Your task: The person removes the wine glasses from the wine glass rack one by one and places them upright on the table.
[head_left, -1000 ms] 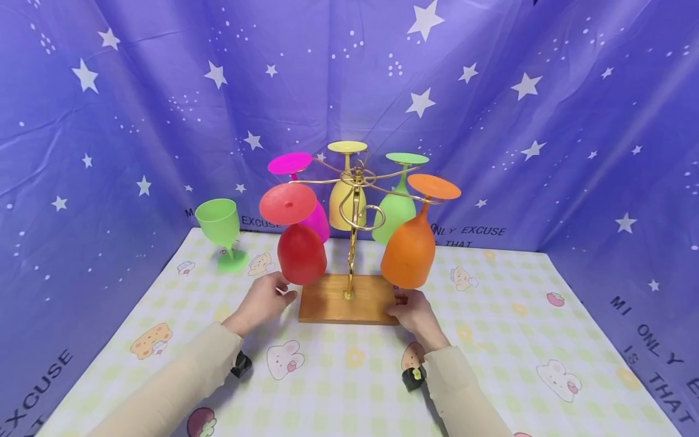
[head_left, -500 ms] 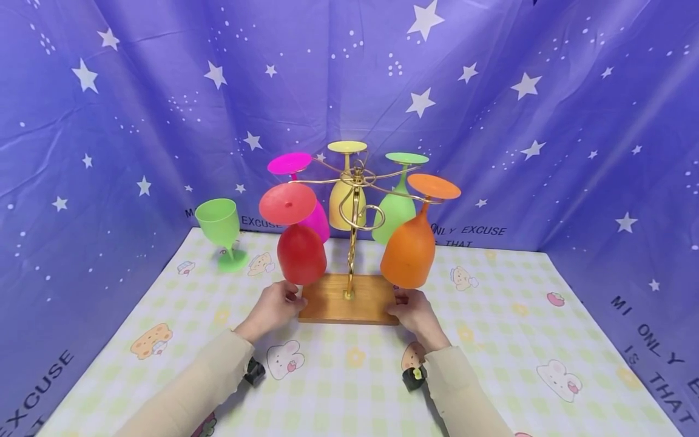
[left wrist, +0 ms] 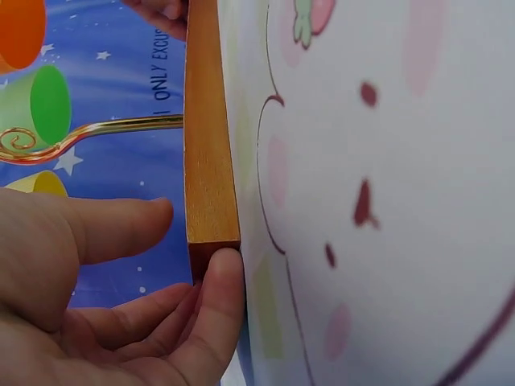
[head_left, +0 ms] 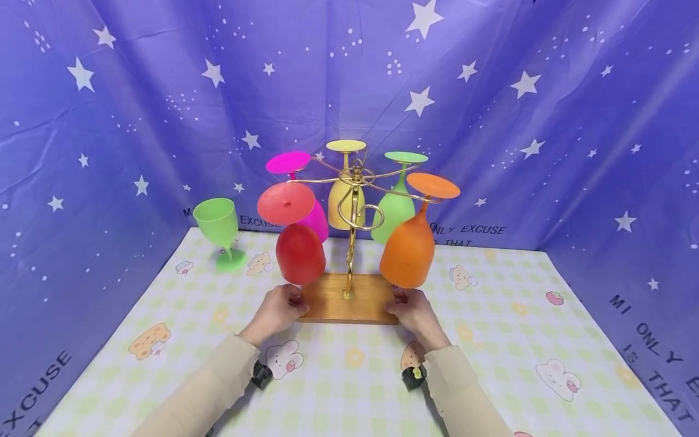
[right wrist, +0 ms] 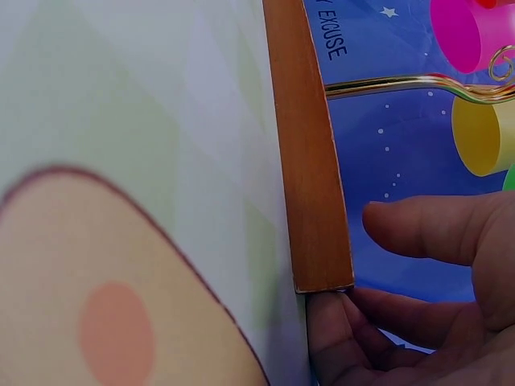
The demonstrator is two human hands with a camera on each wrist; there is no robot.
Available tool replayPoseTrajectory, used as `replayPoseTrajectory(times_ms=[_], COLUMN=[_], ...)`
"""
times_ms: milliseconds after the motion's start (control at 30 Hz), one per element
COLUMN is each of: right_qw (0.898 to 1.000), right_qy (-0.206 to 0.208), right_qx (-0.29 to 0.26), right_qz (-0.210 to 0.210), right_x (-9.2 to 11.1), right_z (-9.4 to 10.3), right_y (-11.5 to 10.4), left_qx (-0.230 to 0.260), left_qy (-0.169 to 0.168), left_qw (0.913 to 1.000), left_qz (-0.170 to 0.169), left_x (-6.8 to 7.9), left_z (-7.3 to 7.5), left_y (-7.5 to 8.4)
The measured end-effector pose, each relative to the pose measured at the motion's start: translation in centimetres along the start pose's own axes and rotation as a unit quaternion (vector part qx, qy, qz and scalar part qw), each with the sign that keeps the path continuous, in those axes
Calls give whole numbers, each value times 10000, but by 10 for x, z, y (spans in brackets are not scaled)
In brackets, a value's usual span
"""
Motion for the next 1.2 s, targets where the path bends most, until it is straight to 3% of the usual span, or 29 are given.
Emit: replayPoseTrajectory(times_ms=[433, 600, 733, 933, 1033, 1200], right_qw=[10000, 9995, 9988, 9921, 9893, 9842], right_qy=[2, -36, 3, 29, 75, 230], right_qx=[9, -283, -449, -1254, -1453, -1748], right_qz=[33, 117, 177, -37, -90, 164], right_x=[-1, -1, -2, -5, -4, -4], right_z=[2, 10, 22, 45, 60, 85], right_y=[0, -5, -11, -24, -36, -65], left_qx=[59, 38, 66, 163, 187, 309], left_qy=[-136, -190, -266, -330, -326, -321], left_qw=[9995, 9993, 9991, 9988, 9987, 9981], left_qz=[283, 311, 324, 313, 355, 428], left_x=[1, 0, -2, -4, -4, -3], left_z=[0, 0, -2, -3, -4, -7], left_y=[-4, -4, -6, -8, -10, -11])
Point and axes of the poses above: each hand's wrist, its own x-axis away from the middle knuckle, its own z-axis out of the back of the hand, y = z × x, the point moved 6 cm from there along -x, towards the middle knuckle, and after that the axes turned 10 degrees about -x, right-handed, at the moved point
